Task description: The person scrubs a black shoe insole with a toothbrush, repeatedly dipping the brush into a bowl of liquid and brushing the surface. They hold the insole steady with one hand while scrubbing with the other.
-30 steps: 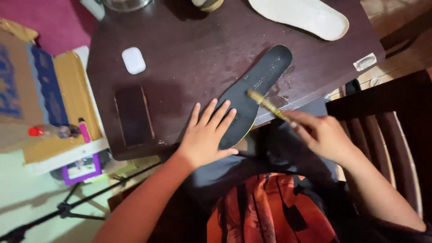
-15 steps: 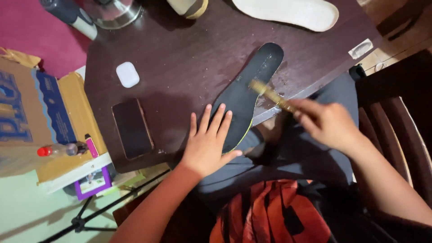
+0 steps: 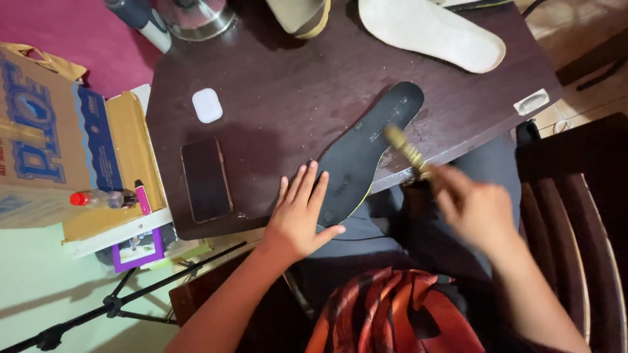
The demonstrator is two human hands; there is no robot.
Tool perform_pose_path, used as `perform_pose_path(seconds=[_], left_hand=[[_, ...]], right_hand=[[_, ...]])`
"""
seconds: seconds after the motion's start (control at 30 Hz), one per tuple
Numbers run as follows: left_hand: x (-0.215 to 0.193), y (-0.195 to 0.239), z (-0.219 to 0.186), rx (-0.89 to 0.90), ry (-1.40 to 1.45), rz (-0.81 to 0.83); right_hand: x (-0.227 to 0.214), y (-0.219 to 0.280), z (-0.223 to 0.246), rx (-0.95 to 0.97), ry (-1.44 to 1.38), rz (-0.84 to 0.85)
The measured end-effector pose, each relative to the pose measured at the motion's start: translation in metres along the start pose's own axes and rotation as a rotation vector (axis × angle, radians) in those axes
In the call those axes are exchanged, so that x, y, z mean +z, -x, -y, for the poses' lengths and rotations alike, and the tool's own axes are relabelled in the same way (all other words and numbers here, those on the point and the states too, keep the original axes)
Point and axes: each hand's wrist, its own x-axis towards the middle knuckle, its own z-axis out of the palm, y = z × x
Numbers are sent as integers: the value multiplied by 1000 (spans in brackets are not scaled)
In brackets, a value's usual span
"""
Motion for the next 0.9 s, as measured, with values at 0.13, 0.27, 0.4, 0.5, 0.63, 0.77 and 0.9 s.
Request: perform_pose_path(seconds=[0.13,0.27,0.4,0.5,0.63,0.77,0.9], left_hand=[[2,1,-1,4,-20,-26],[-2,0,-3,4,-41,-26],[-10,-2,4,-10,3,-4],[-12,0,8,14,78,26],[-15,2,6,-20,220,54],[-5,6,-2,-40,209,-48],[-10,6,-2,-41,216,-91]], right_hand=[[-11,28,18,42,-3,126],[-17,36,30,57,-54,138],[-21,37,53,-30,-146,207],[-21,29,49,104,-15,110],[-26,28,51,72,-20,294],[-2,34,44,169,62,213],[-4,44,66,257,-199,317]])
